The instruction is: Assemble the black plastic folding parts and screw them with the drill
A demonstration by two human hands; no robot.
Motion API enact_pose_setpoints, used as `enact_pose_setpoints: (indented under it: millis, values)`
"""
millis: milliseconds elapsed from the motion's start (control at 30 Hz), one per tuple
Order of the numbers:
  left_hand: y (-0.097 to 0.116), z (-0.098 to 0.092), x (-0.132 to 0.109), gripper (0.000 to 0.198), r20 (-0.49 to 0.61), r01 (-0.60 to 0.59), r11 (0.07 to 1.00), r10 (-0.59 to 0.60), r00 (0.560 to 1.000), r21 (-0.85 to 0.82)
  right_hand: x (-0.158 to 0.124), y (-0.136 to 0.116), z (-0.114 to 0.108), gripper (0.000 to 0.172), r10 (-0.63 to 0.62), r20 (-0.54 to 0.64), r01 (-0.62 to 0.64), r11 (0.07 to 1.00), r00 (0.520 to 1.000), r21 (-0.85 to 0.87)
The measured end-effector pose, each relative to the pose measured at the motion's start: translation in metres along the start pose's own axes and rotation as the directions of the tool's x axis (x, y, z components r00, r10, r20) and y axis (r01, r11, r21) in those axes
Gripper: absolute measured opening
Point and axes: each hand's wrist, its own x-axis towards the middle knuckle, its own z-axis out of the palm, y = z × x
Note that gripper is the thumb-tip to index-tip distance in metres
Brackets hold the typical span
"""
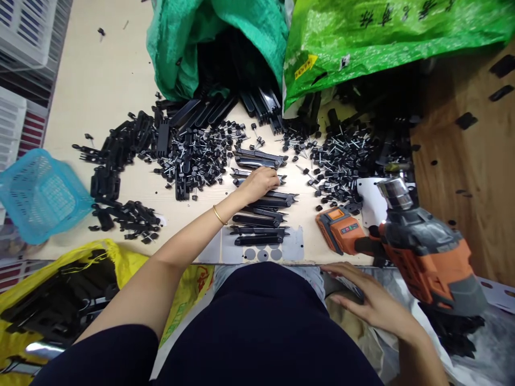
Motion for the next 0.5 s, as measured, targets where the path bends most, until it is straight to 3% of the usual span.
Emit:
enact_pose_setpoints:
  millis: [133, 200, 267, 367, 433, 500]
  values:
    - [0.0, -0.006, 0.001, 0.03, 0.058, -0.185, 0.976, 0.18, 0.982, 0.118, 0.007, -0.007, -0.003, 0.049, -0.043, -0.013, 0.043, 0.998, 0.999, 0.048]
    - [-0.001, -0.01, -0.001, 0.031, 0.05, -0.224, 0.966, 0.219, 0.974, 0.133, 0.011, -0.01, -0.005, 0.048, -0.055, -0.029, 0.057, 0.996, 0.998, 0.063]
    - [-0.004, -0.014, -0.007, 0.031, -0.011, -0.203, 0.972, 0.206, 0.978, 0.114, 0.015, -0.013, -0.006, 0.047, -0.056, -0.047, 0.06, 0.996, 0.997, 0.072]
    - [-0.008, -0.017, -0.021, 0.03, -0.141, -0.088, 0.994, 0.096, 0.985, 0.064, 0.019, -0.013, -0.004, 0.043, -0.04, -0.05, 0.043, 0.996, 0.998, 0.072]
    - [-0.008, -0.014, -0.029, 0.029, -0.156, -0.029, 0.999, 0.035, 0.987, 0.044, 0.017, -0.006, -0.001, 0.04, 0.002, -0.011, -0.001, 0.998, 1.0, 0.064]
    - [-0.006, -0.009, -0.036, 0.032, -0.109, -0.023, 0.998, 0.028, 0.994, 0.05, 0.011, 0.009, 0.0, 0.041, 0.124, 0.018, -0.124, 0.992, 0.992, 0.02]
